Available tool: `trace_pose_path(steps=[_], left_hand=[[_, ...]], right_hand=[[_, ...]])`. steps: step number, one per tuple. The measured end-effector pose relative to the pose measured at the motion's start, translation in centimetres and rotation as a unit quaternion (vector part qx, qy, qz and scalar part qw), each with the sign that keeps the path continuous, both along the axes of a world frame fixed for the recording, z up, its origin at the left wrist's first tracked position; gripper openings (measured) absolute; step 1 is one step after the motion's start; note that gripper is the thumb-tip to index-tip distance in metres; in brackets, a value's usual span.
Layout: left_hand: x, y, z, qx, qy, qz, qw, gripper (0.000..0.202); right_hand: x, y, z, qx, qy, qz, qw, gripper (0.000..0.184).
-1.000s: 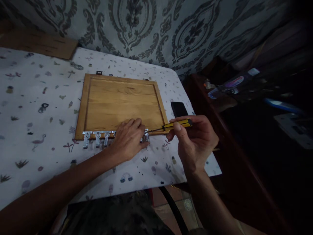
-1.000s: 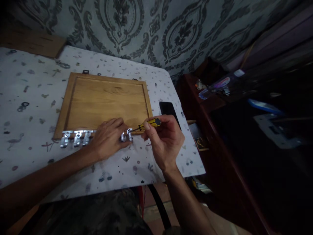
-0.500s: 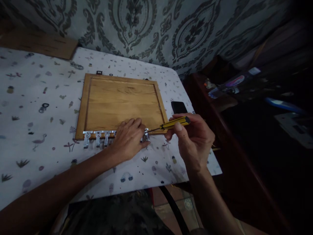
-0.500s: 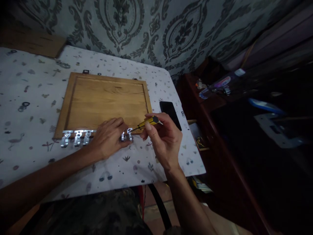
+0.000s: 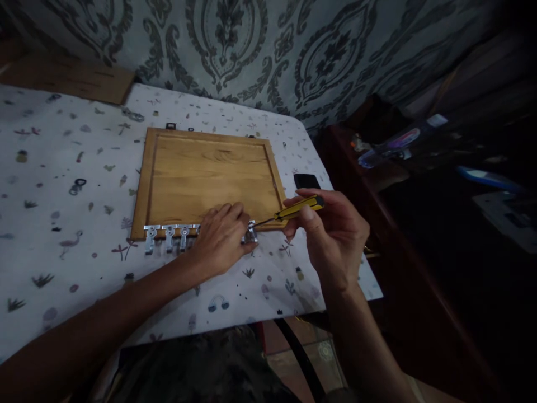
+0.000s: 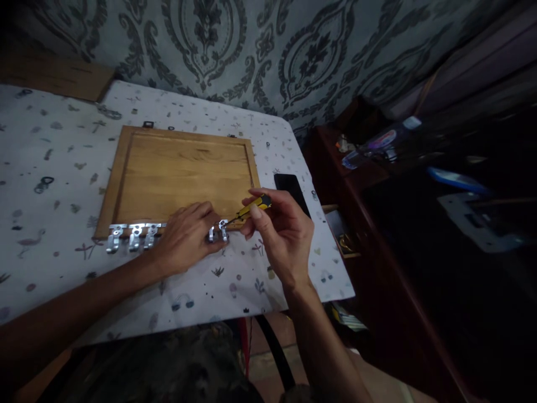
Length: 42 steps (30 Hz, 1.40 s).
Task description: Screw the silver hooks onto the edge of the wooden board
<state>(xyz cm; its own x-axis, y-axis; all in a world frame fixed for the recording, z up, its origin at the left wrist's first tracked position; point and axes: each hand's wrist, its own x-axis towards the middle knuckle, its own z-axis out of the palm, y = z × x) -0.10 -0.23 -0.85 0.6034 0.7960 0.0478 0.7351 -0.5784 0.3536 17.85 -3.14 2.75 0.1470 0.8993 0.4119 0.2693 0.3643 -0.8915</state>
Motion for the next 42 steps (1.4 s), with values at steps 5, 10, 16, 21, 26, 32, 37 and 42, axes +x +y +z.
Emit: trace_pose_path(steps=[5, 10, 16, 21, 26, 32, 37, 42], left_hand=[[0.02, -0.02, 0.1, -0.001, -0.005, 0.003, 1.0, 0.035], [0.02, 0.04, 0.29, -0.01, 0.003, 0.002, 1.0, 0.035], [-0.03, 0.12, 0.22, -0.005, 0.0, 0.0, 1.0, 0.036], [0.03, 0.06, 0.32, -0.011, 0.008, 0.0, 1.0, 0.035], [0.04, 0.03, 0.06, -0.004, 0.004, 0.0, 1.0, 0.036], [0.0, 0.05, -0.17, 0.003, -0.004, 0.0, 1.0, 0.034], [-0.04, -0.01, -0.01, -0.002, 0.004, 0.0, 1.0, 0.035], [-0.23, -0.1, 0.44, -0.01, 0.005, 0.0, 1.0, 0.039]], right_hand=[[-0.25, 0.22, -0.04, 0.014, 0.015, -0.01, 1.0, 0.022], [-0.34, 0.34, 0.05, 0.012, 0.015, -0.007, 1.0, 0.023], [0.15, 0.27, -0.17, 0.013, 0.001, -0.005, 1.0, 0.022], [0.04, 0.43, -0.36, 0.039, 0.03, -0.011, 0.999, 0.017], [0.1, 0.39, -0.28, 0.037, 0.024, 0.003, 0.999, 0.018], [0.23, 0.34, -0.19, 0.028, 0.02, -0.001, 0.999, 0.017], [-0.47, 0.34, 0.05, 0.033, 0.048, -0.011, 0.998, 0.024], [-0.47, -0.06, 0.31, 0.01, 0.026, 0.024, 0.999, 0.025]])
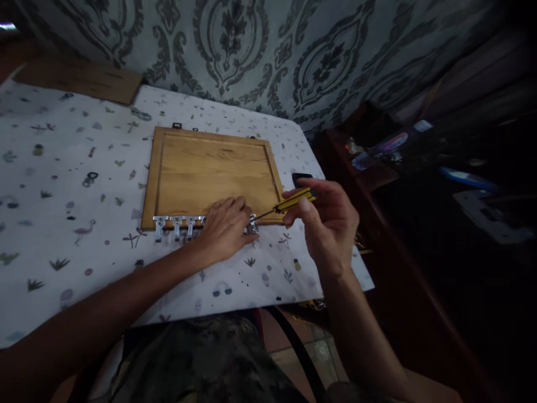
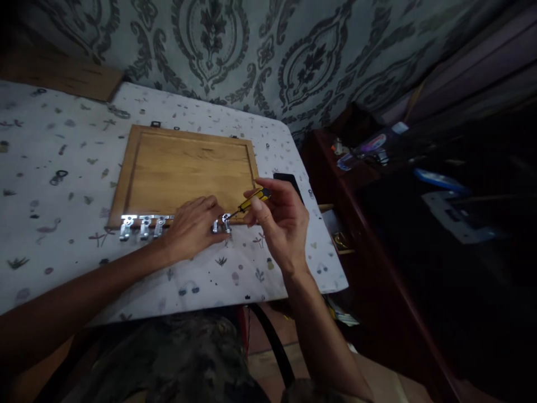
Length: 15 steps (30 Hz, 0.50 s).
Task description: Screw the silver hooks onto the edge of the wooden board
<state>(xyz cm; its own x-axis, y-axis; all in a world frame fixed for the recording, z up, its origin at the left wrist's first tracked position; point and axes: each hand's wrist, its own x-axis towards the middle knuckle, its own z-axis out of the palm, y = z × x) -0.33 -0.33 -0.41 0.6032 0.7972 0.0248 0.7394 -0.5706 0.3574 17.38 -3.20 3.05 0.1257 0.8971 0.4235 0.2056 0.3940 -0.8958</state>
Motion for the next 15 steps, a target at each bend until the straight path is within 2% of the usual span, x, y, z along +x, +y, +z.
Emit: trace_pose_path(steps=[3, 10, 15], left_hand=[[-0.07, -0.06, 0.27, -0.01, 0.003, 0.004, 1.0, 0.039], [-0.14, -0.05, -0.01, -0.002, -0.008, 0.006, 1.0, 0.039], [-0.05, 0.02, -0.08, -0.004, -0.008, 0.01, 1.0, 0.039]], right_hand=[[0.33, -0.03, -0.11, -0.008, -0.015, 0.006, 1.0, 0.03], [-0.12, 0.3, -0.15, 0.001, 0.025, -0.027, 0.999, 0.032], [0.16, -0.08, -0.11, -0.011, 0.019, -0.003, 1.0, 0.032]])
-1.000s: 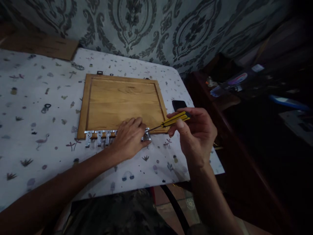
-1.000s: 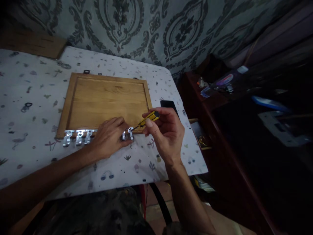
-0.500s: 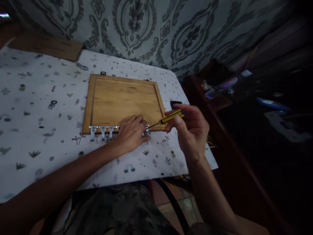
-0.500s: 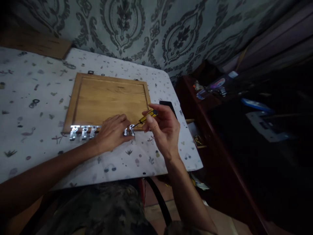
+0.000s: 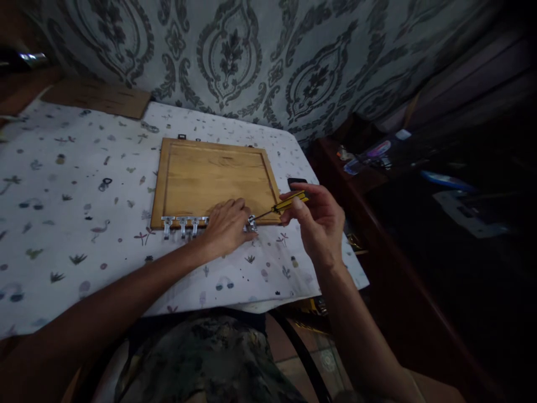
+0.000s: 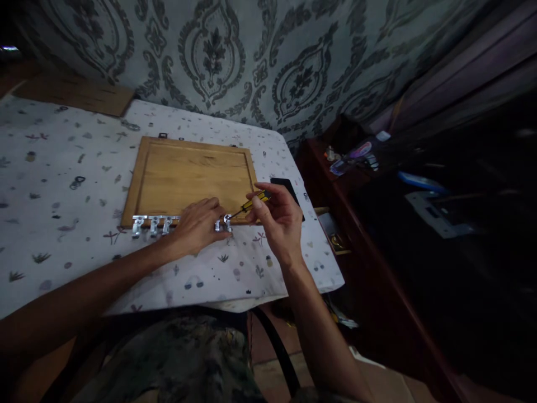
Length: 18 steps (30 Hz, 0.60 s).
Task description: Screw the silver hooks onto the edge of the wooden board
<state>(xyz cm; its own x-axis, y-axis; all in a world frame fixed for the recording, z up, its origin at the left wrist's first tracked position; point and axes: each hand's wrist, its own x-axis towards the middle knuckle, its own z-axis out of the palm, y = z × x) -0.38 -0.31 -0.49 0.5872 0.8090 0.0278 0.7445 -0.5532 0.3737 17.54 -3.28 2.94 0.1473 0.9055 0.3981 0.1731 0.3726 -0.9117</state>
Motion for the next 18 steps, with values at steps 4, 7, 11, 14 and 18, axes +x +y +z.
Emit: trace_pose_path(steps=[4, 7, 11, 14, 18], left_hand=[[0.09, 0.0, -0.22, 0.01, -0.01, 0.002, 1.0, 0.038], [0.11, 0.0, -0.35, 0.009, -0.015, 0.0, 1.0, 0.037], [0.17, 0.0, -0.24, -0.001, -0.004, -0.001, 1.0, 0.035], [0.22, 0.01, -0.28, -0.001, -0.001, 0.0, 1.0, 0.034], [0.24, 0.06, -0.55, 0.012, -0.006, -0.001, 1.0, 0.033]], right_hand=[[0.76, -0.17, -0.22, 0.004, -0.011, 0.001, 1.0, 0.03], [0.94, 0.01, -0.38, 0.012, -0.02, -0.031, 0.999, 0.022], [0.7, 0.28, -0.56, 0.019, -0.007, -0.034, 0.999, 0.027], [0.56, 0.2, -0.66, 0.023, -0.015, -0.028, 0.999, 0.025], [0.57, 0.0, -0.7, 0.016, -0.038, -0.025, 0.999, 0.023]])
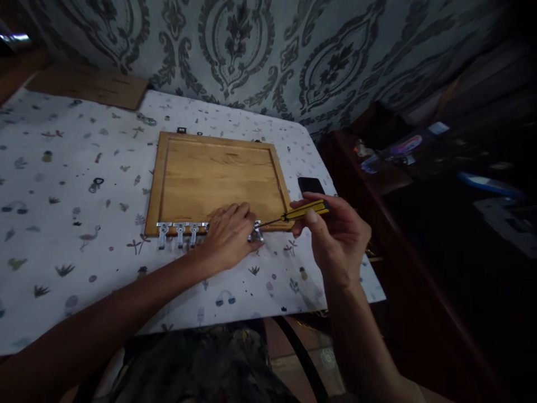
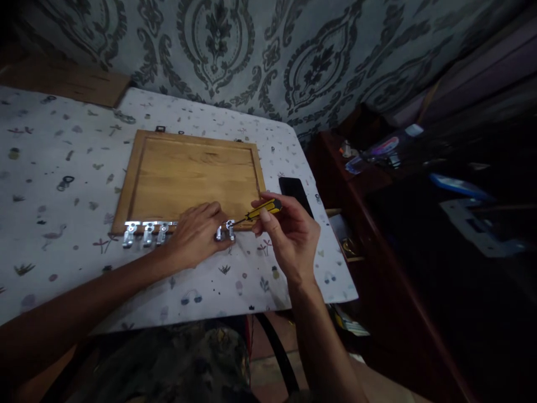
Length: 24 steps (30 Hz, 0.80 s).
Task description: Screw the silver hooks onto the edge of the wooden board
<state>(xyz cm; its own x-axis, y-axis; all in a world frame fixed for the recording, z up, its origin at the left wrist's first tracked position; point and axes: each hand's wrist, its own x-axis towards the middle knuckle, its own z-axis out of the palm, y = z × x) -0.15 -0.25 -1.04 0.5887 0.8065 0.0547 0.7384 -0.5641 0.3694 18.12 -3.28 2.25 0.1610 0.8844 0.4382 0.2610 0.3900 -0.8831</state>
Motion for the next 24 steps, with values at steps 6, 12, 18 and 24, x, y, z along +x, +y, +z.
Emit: trace_pose_path(steps=[6, 12, 18, 24], left_hand=[[0.0, 0.1, 0.1, -0.006, 0.007, -0.003, 1.0, 0.034], [-0.1, 0.0, 0.3, -0.015, 0.002, -0.004, 1.0, 0.035], [-0.1, 0.0, 0.2, -0.018, 0.003, -0.005, 1.0, 0.036], [-0.2, 0.0, 0.2, -0.022, -0.007, -0.007, 1.0, 0.034]], right_hand=[[-0.2, 0.1, -0.2, 0.013, 0.003, -0.031, 0.999, 0.025], [-0.3, -0.1, -0.1, -0.001, -0.012, -0.007, 1.0, 0.024], [-0.6, -0.1, 0.4, 0.006, -0.013, -0.01, 1.0, 0.017], [-1.2, 0.2, 0.4, 0.002, -0.009, -0.014, 1.0, 0.028]])
